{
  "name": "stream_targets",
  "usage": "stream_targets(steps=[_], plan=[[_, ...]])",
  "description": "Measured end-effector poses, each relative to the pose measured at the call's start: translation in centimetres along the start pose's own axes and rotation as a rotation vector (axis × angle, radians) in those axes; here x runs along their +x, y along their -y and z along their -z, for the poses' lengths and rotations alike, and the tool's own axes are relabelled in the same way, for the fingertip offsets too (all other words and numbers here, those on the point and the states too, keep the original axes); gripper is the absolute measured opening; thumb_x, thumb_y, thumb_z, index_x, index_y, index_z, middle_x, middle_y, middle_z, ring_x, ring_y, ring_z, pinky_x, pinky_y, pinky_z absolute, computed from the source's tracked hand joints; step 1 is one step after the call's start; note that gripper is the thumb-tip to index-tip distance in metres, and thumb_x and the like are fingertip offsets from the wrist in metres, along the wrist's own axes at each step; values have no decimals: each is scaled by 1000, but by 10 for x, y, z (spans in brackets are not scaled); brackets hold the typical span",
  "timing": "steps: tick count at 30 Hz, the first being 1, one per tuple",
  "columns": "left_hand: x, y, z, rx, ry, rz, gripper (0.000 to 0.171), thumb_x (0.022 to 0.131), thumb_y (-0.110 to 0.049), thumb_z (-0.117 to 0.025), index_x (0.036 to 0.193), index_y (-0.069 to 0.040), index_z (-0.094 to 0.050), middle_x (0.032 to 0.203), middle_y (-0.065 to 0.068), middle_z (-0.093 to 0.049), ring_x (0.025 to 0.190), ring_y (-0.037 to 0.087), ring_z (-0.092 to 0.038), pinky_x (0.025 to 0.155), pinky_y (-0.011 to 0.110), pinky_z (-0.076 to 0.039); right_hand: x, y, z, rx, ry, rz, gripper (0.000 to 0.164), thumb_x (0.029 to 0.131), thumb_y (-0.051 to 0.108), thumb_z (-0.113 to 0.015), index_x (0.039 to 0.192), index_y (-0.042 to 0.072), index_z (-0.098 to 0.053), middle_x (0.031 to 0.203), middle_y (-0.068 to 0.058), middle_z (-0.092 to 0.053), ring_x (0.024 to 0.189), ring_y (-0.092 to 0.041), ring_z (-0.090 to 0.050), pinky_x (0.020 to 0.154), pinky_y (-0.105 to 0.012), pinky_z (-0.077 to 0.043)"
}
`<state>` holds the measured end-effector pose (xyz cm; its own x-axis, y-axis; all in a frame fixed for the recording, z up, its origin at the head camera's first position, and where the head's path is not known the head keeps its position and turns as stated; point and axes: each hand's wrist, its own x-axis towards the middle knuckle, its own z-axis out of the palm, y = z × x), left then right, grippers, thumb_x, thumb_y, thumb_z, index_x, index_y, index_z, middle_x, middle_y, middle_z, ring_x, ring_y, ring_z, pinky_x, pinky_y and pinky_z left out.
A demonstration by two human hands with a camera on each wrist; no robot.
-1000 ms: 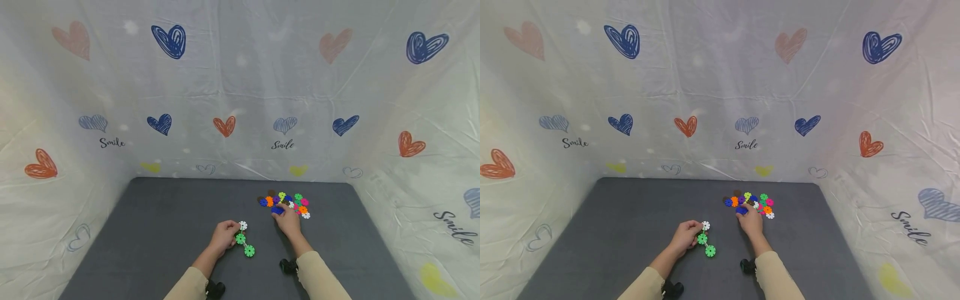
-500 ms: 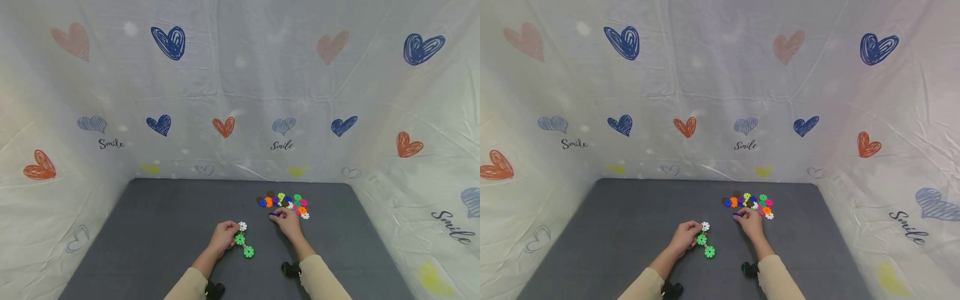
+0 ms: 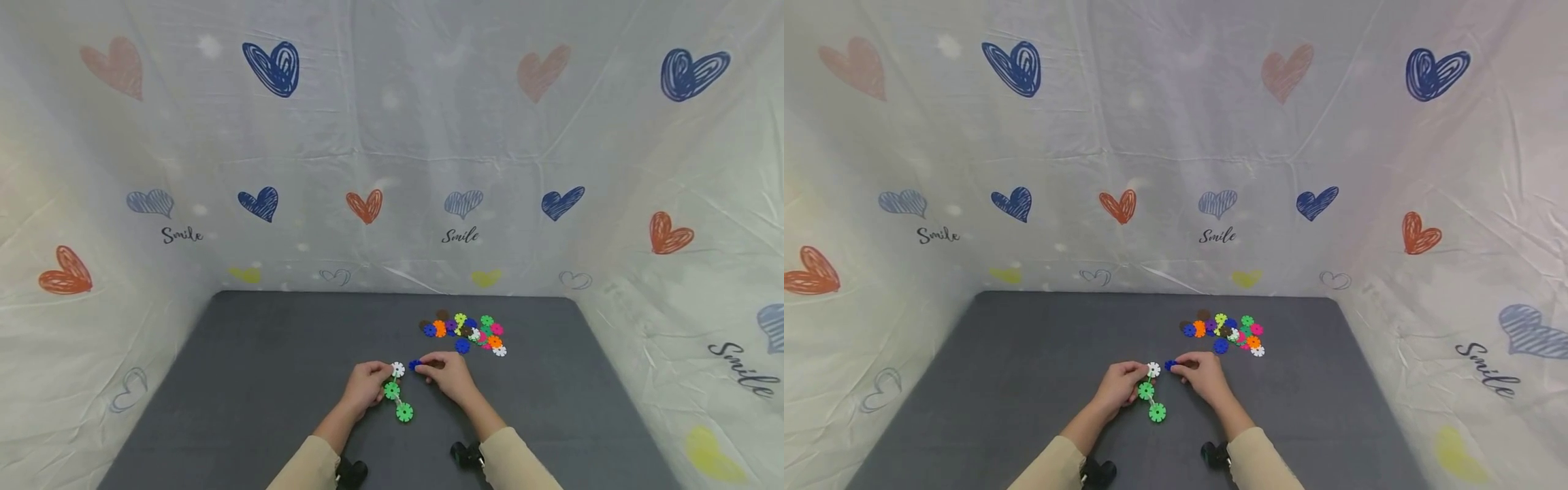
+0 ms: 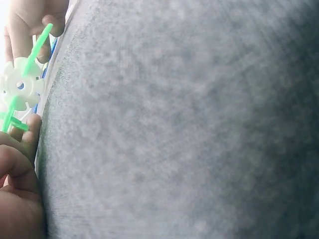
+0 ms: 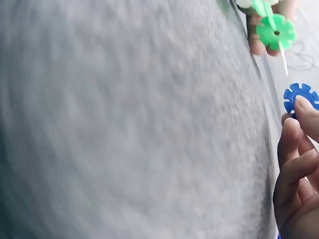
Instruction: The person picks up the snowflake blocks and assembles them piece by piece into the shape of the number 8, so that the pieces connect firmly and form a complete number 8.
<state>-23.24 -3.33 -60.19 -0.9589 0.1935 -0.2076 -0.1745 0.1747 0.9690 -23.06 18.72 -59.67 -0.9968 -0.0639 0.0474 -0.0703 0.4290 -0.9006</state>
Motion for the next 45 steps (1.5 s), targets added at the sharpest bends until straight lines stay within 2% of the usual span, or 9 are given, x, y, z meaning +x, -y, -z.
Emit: stream_targets(steps=[3, 7, 10, 17, 29, 33, 39, 41, 45], plan=[[0, -1, -1, 14, 3, 3, 25, 100, -27, -64, 103, -4, -74, 79, 1, -73, 42, 7, -39, 41, 23, -34, -2, 3, -3, -38, 0, 14, 9, 87, 21, -80, 91, 13, -79, 71, 1, -72, 57, -12, -64, 58, -26, -52], [0, -1, -1, 32, -15, 2, 26, 99, -30, -65, 102, -6, -76, 68, -2, -64, 41, 7, -37, 42, 24, -35, -2, 6, -6, -78, -1, 32, 8, 88, 23, -80, 91, 15, -80, 69, 3, -71, 57, -11, -63, 59, -26, -51], [1, -1, -1, 46, -30, -1, 26, 99, -30, -65, 101, -6, -77, 69, -3, -62, 42, 7, -37, 43, 24, -36, -2, 7, -7, -85, 3, 35, 9, 88, 25, -79, 91, 16, -80, 71, 4, -71, 58, -11, -63, 59, -26, -51], [2, -2, -2, 62, -25, -2, 26, 99, -31, -66, 99, -8, -78, 82, 2, -74, 43, 7, -37, 43, 23, -35, -3, 5, -8, -113, 0, 36, 11, 87, 27, -80, 91, 16, -81, 74, 4, -73, 57, -8, -63, 59, -24, -51], [0, 0, 2, 64, 24, -20, 25, 100, -29, -64, 98, -8, -78, 82, 2, -75, 44, 7, -39, 44, 23, -37, -5, 14, -12, -250, -13, 168, 5, 87, 20, -79, 88, 16, -82, 75, 6, -73, 53, 0, -56, 54, -21, -48], [0, 1, 3, 63, 37, -31, 24, 99, -26, -65, 98, -6, -78, 83, 3, -75, 50, 8, -47, 50, 25, -42, -5, 13, -14, -306, -6, 220, 6, 88, 22, -79, 87, 17, -82, 77, 7, -74, 53, 3, -53, 54, -19, -47], [0, 1, 1, 50, 42, -55, 24, 100, -22, -63, 98, -4, -78, 84, 5, -75, 77, 14, -66, 72, 29, -53, -5, 15, -15, -339, -32, 278, 8, 87, 24, -79, 86, 17, -82, 79, 8, -73, 52, 5, -50, 54, -19, -46], [0, 1, -1, 57, 35, -61, 24, 101, -22, -62, 96, -4, -78, 82, 5, -75, 77, 15, -66, 71, 30, -53, -4, 15, -14, -331, -32, 279, 7, 87, 23, -79, 87, 17, -82, 79, 7, -73, 52, 4, -51, 53, -20, -46], [-2, 0, -4, 74, 12, -62, 25, 102, -21, -61, 91, -4, -75, 81, 4, -74, 73, 14, -62, 67, 28, -49, -4, 13, -9, -254, 32, 206, 9, 88, 19, -79, 96, 15, -81, 85, 3, -75, 55, 2, -56, 54, -21, -49]])
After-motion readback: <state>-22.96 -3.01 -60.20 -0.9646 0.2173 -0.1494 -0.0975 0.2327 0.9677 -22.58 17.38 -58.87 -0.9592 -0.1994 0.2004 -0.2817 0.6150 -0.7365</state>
